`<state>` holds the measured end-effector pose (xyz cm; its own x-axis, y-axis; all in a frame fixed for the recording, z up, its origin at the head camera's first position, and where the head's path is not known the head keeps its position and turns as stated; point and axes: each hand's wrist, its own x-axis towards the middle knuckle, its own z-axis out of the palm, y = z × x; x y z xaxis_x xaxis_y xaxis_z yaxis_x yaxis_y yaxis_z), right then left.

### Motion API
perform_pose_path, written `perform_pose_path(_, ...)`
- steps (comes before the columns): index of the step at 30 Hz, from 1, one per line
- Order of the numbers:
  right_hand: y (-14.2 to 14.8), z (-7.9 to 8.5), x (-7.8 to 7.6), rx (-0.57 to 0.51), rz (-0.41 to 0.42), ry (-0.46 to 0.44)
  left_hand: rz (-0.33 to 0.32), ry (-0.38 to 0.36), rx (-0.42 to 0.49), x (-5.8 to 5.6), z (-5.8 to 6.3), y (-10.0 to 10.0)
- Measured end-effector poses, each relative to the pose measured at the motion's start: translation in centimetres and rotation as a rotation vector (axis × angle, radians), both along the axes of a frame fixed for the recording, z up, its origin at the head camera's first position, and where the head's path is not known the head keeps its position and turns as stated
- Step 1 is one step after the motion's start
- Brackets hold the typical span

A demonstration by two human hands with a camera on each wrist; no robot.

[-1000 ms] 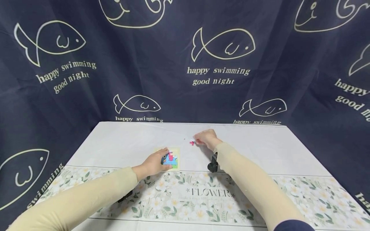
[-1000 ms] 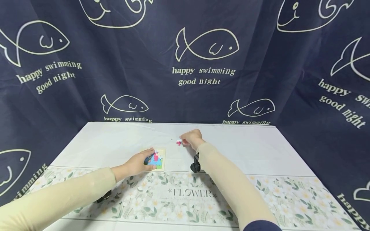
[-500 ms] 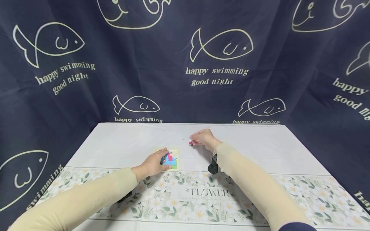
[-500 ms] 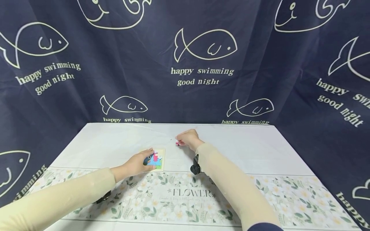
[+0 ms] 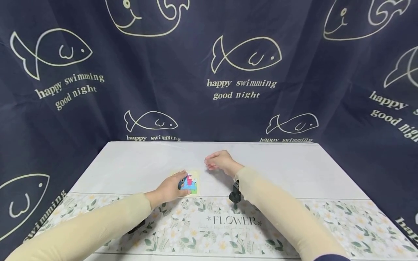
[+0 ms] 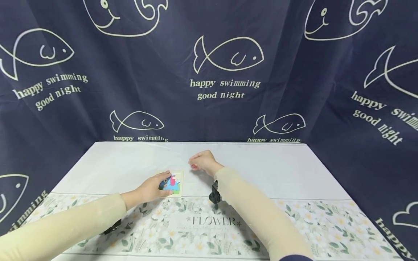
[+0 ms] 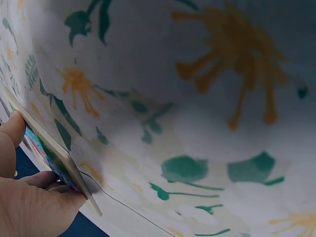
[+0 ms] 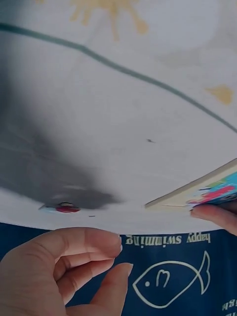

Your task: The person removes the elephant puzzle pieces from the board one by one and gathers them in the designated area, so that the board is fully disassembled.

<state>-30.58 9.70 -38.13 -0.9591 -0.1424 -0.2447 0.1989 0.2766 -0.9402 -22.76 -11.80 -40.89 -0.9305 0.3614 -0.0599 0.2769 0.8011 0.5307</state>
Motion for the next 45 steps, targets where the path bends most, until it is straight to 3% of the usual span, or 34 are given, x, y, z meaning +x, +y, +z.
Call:
perform_pose_path(4, -0.4, 0.3, 0.2, -0.013, -0.021, 0.032, -0.006, 0.007, 0.003, -0.3, 0.0, 0.1)
perform_pose_path(9, -0.6, 0.5, 0.8, 0.0, 0.014, 0.035, 0.005, -0.004, 0.005, -0.3, -0.1, 0.5)
perform_pose_path(18, -1.1, -0.6, 2.2, 0.036, 0.068, 0.01, -0.004, -0.032, 0.022, 0.3, -0.8, 0.8)
perform_pose_path(34, -2.5, -1.1, 2.7, 0.043, 0.171, 0.012, 0.015, -0.027, 0.018, 0.1, 0.1, 0.1)
perform_pose_path(45, -3.4, -1.3, 3.3, 0.243, 0.213, 0.082, -0.002, -0.022, 0.011, -0.2, 0.1, -0.3)
